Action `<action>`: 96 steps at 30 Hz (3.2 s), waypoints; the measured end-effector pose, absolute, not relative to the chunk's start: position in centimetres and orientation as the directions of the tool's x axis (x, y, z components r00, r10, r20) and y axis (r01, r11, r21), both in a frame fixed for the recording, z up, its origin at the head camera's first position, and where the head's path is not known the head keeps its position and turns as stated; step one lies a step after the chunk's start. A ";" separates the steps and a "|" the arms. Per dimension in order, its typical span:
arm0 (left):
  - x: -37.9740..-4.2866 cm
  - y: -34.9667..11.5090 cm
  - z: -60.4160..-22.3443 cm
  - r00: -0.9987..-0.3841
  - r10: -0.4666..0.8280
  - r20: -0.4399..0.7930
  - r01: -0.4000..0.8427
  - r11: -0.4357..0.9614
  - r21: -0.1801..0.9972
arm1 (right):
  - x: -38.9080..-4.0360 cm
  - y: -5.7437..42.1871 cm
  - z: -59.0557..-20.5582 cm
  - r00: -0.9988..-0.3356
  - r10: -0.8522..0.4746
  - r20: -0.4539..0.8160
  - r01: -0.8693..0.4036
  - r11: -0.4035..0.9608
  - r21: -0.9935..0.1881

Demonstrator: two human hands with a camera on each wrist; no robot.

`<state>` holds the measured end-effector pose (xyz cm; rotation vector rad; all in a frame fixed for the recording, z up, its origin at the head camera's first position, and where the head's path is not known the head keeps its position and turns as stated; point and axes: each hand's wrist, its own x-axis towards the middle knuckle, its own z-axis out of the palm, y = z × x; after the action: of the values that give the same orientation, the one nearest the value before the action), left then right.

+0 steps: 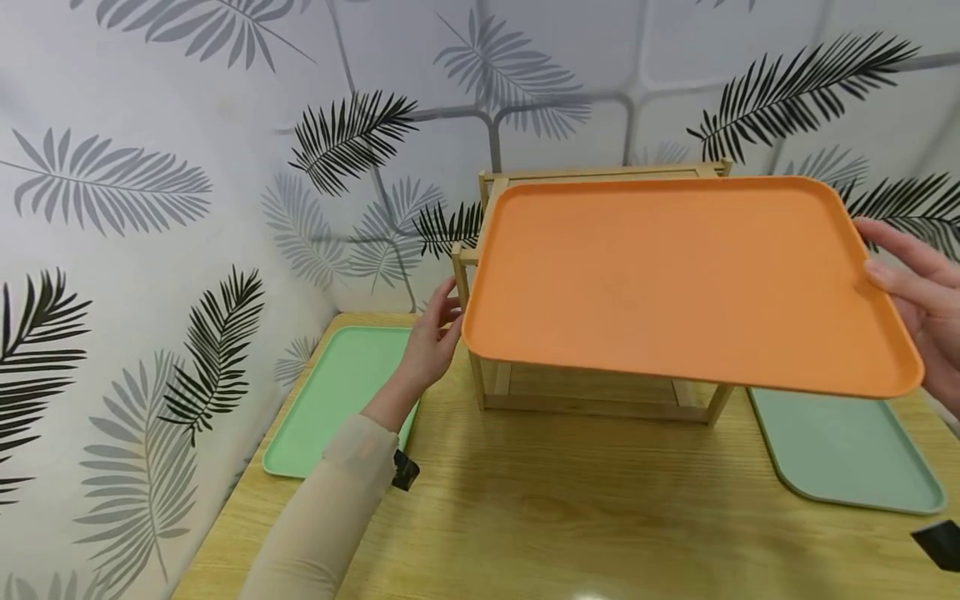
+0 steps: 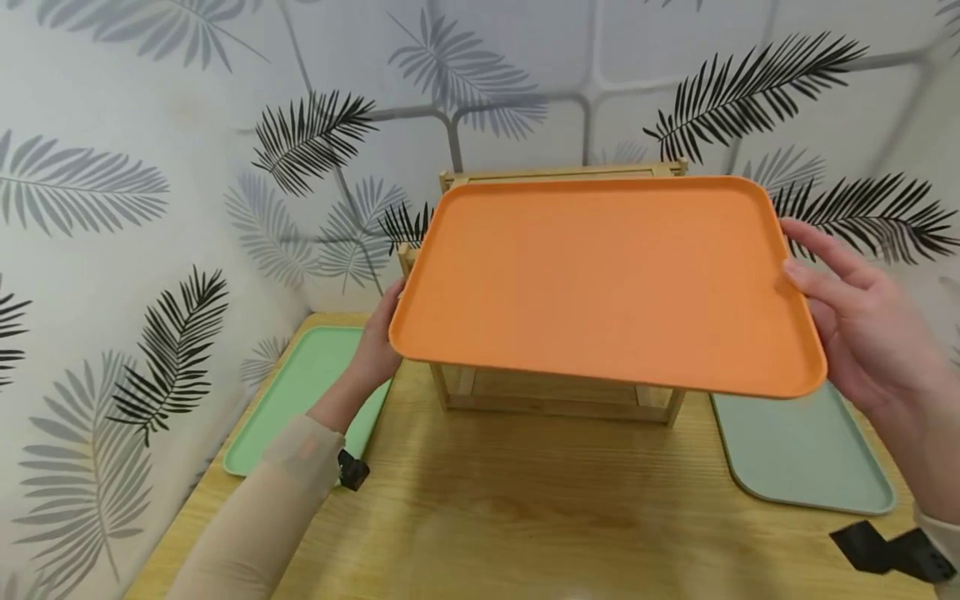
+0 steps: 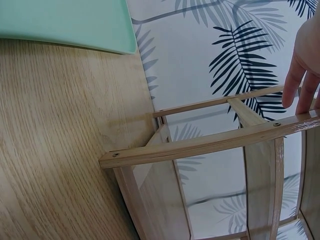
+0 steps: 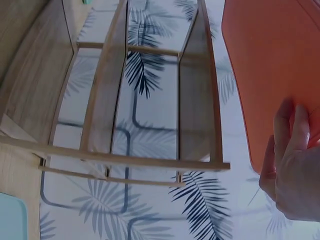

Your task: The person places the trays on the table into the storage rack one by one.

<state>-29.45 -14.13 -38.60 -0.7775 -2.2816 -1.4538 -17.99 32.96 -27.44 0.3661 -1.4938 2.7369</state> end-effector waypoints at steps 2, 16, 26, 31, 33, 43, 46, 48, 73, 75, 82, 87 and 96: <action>-29.5 -14.1 -38.7 -0.803 0.263 0.535 0.596 0.336 0.729 | -19.0 33.2 -27.0 -0.978 -0.084 0.191 -0.115 -0.548 -0.829; -28.9 -13.7 -37.9 -0.775 0.279 0.566 0.630 0.279 0.725 | -25.2 33.6 -24.2 -0.993 -0.096 0.074 -0.027 -0.422 -0.906; -29.5 -13.9 -38.6 -0.778 0.278 0.563 0.626 0.277 0.729 | -28.0 34.1 -25.5 -0.986 -0.111 0.125 -0.075 -0.377 -0.923; -29.5 -13.9 -38.6 -0.777 0.276 0.565 0.627 0.271 0.730 | -28.4 33.9 -26.8 -0.988 -0.107 0.109 -0.068 -0.329 -0.942; -29.6 -13.9 -38.7 -0.779 0.274 0.564 0.625 0.270 0.733 | -28.4 33.7 -27.2 -0.989 -0.096 0.112 -0.075 -0.326 -0.942; -29.6 -14.0 -38.7 -0.805 0.249 0.539 0.592 0.280 0.755 | -27.4 33.6 -27.5 -0.951 0.093 0.293 -0.291 0.044 -0.956; -29.7 -14.0 -38.9 -0.808 0.255 0.532 0.588 0.276 0.760 | -25.9 34.1 -27.5 -0.895 0.145 0.422 -0.386 0.221 -0.895; -29.7 -14.0 -38.9 -0.811 0.255 0.527 0.583 0.277 0.764 | -24.7 34.4 -27.5 -0.857 0.137 0.497 -0.434 0.330 -0.838; -29.5 -13.8 -38.8 -0.815 0.248 0.523 0.579 0.315 0.752 | -21.9 31.8 -28.3 -0.784 -0.031 0.620 -0.446 0.722 -0.529; -29.5 -13.8 -39.0 -0.812 0.252 0.527 0.584 0.304 0.753 | -22.4 31.5 -28.4 -0.766 -0.054 0.641 -0.463 0.737 -0.492; -27.8 -13.3 -37.0 -0.829 0.264 0.494 0.557 0.294 0.777 | -24.1 30.6 -28.5 -0.747 -0.100 0.657 -0.516 0.710 -0.479; -29.3 -13.7 -38.6 -0.842 0.248 0.479 0.537 0.291 0.792 | -24.9 30.4 -28.1 -0.788 -0.072 0.611 -0.465 0.720 -0.515; -29.4 -13.7 -38.9 -0.825 0.256 0.504 0.564 0.319 0.761 | -26.0 30.7 -28.1 -0.832 -0.052 0.553 -0.451 0.643 -0.618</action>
<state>-29.41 -13.69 -38.86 -0.7391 -2.2981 -1.5078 -25.95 30.72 -28.13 0.3934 -2.3692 1.0797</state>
